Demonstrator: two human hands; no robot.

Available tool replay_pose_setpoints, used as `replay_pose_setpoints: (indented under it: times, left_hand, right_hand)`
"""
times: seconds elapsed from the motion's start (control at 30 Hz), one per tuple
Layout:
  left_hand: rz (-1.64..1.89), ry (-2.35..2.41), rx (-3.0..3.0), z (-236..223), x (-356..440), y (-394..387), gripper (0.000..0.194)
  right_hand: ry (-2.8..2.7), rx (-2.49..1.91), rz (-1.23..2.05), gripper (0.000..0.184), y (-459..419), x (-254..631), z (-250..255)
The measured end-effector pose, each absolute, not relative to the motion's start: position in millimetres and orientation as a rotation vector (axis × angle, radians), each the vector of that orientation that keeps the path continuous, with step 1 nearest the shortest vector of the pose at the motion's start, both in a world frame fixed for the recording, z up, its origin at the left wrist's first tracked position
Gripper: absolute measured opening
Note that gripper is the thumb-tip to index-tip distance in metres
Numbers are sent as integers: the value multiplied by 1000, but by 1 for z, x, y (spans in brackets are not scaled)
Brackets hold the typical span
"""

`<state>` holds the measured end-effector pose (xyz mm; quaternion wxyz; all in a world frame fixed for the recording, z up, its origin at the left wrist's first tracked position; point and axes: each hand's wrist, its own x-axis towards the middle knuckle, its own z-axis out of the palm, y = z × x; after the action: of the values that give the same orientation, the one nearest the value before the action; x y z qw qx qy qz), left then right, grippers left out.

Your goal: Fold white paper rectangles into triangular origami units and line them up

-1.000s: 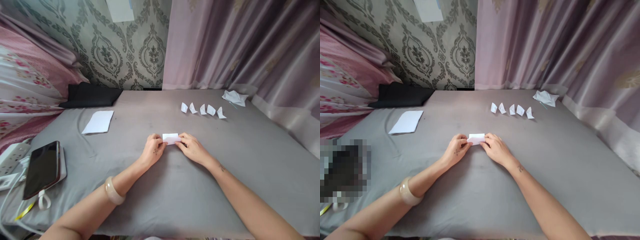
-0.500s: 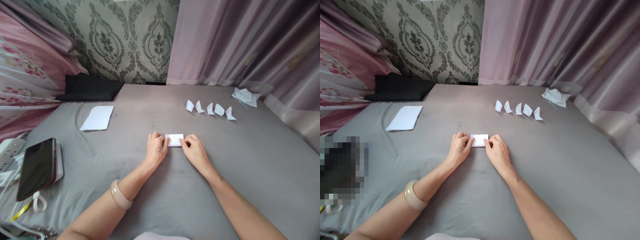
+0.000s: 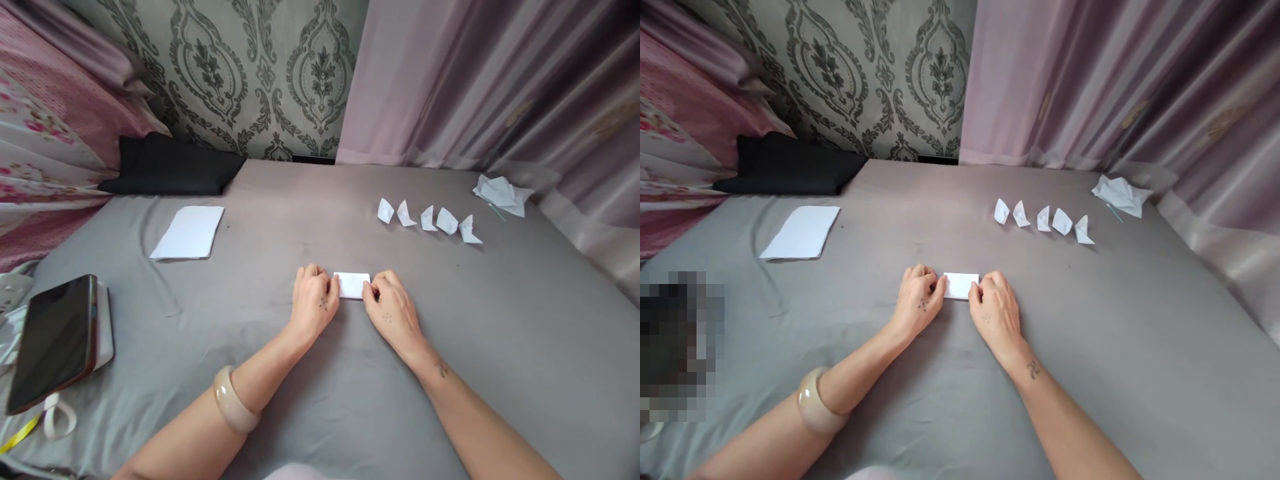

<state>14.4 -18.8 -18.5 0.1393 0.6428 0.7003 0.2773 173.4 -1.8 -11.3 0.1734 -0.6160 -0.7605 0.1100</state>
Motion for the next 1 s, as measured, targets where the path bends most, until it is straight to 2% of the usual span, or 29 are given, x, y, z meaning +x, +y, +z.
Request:
replay_pose_setpoints:
  times: [1.0]
  left_hand:
    - [737,2033,1819,-19,15,-16,35]
  right_hand:
    - [-2214,-1790,147,26,0,170,-16]
